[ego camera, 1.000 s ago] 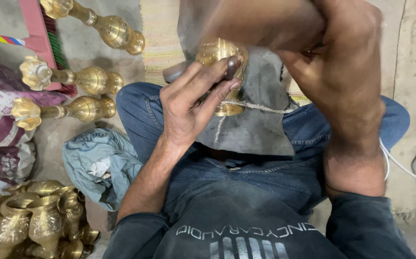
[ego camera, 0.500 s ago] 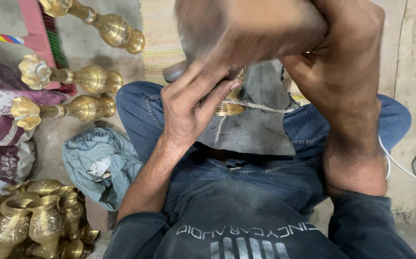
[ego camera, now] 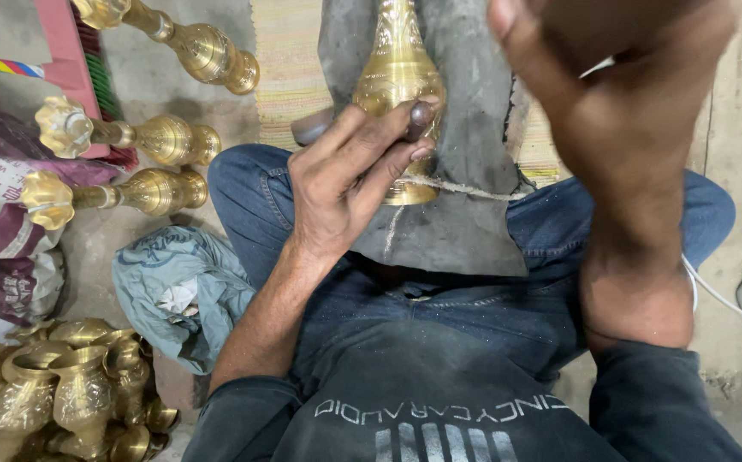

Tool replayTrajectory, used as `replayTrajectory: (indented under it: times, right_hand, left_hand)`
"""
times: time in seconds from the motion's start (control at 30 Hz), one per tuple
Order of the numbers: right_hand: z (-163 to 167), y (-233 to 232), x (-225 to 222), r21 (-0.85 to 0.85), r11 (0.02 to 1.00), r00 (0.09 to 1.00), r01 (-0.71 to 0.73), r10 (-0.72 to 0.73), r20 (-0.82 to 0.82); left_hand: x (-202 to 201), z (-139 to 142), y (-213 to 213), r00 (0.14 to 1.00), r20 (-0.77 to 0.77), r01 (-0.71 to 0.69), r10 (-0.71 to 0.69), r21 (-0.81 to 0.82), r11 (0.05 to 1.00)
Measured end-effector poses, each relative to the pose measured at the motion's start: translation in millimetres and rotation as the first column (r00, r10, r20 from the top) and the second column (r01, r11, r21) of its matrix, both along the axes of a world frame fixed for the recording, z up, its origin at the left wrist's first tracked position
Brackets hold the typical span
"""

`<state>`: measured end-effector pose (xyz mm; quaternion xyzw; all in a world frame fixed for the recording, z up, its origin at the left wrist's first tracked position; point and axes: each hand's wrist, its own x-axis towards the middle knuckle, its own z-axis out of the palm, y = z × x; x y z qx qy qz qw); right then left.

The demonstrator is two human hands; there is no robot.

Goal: The person sits cross-legged on the floor with a brass vase lashed to a sandbag cushion on their lap. They hold a chisel against the vase's engraved surface and strike it with a wooden mallet, repositioning the chisel repeatedly to chase the decorative pattern, then set the mallet down and rest a hand on the vase.

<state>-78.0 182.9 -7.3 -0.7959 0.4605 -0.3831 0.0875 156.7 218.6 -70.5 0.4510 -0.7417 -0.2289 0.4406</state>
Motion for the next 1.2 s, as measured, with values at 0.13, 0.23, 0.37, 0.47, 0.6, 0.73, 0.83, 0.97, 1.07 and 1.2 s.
replayTrajectory:
  times: [0.13, 0.23, 0.37, 0.47, 0.6, 0.73, 0.83, 0.97, 1.07, 1.2]
  right_hand:
    - [4.4, -5.0, 3.4, 0.069, 0.998, 0.998, 0.011, -0.016, 0.062]
    - [16.6, -0.5, -1.5, -0.317, 0.948, 0.841, -0.002, -0.170, -0.513]
    - [24.0, 0.1, 1.2, -0.218, 0.976, 0.867, -0.024, -0.088, -0.491]
    - [25.7, 0.1, 2.0, -0.222, 0.974, 0.877, -0.036, -0.076, -0.474]
    - [24.8, 1.8, 1.5, -0.252, 0.966, 0.882, -0.057, -0.069, -0.466]
    - [22.6, 2.9, 2.5, -0.244, 0.968, 0.882, -0.064, -0.060, -0.468]
    - [19.8, 2.8, 2.1, -0.238, 0.970, 0.882, -0.050, -0.070, -0.467]
    - [7.5, 1.7, 0.9, -0.205, 0.979, 0.881, -0.015, -0.084, -0.465]
    - [-8.5, -10.7, 1.6, -0.075, 0.992, 0.973, -0.100, 0.081, -0.216]
    - [-34.0, -40.0, 11.3, 0.331, 0.932, 0.986, -0.150, 0.164, -0.013]
  left_hand:
    - [-0.9, -0.5, -0.7, 1.000, -0.005, 0.019, -0.019, -0.056, 0.998]
    - [-0.2, -3.1, -1.0, 0.999, -0.017, 0.029, -0.030, -0.074, 0.997]
    - [3.0, -6.0, -1.3, 1.000, 0.018, 0.024, -0.023, -0.041, 0.999]
    - [6.1, -6.5, -1.5, 0.999, -0.003, 0.034, -0.034, -0.027, 0.999]
    - [8.1, -10.5, -0.7, 0.995, -0.018, 0.095, -0.096, -0.061, 0.994]
    - [10.1, -19.9, 0.3, 0.999, 0.004, 0.050, -0.050, 0.018, 0.999]
    - [12.6, -24.2, -0.4, 0.996, -0.025, 0.080, -0.081, -0.056, 0.995]
    - [9.9, -20.8, -1.1, 0.993, -0.066, 0.095, -0.098, -0.045, 0.994]
    - [-3.3, -17.9, 1.5, 0.930, -0.362, -0.059, 0.058, 0.009, 0.998]
    - [-27.4, -27.4, 8.0, 0.563, -0.816, -0.144, 0.127, 0.055, 0.988]
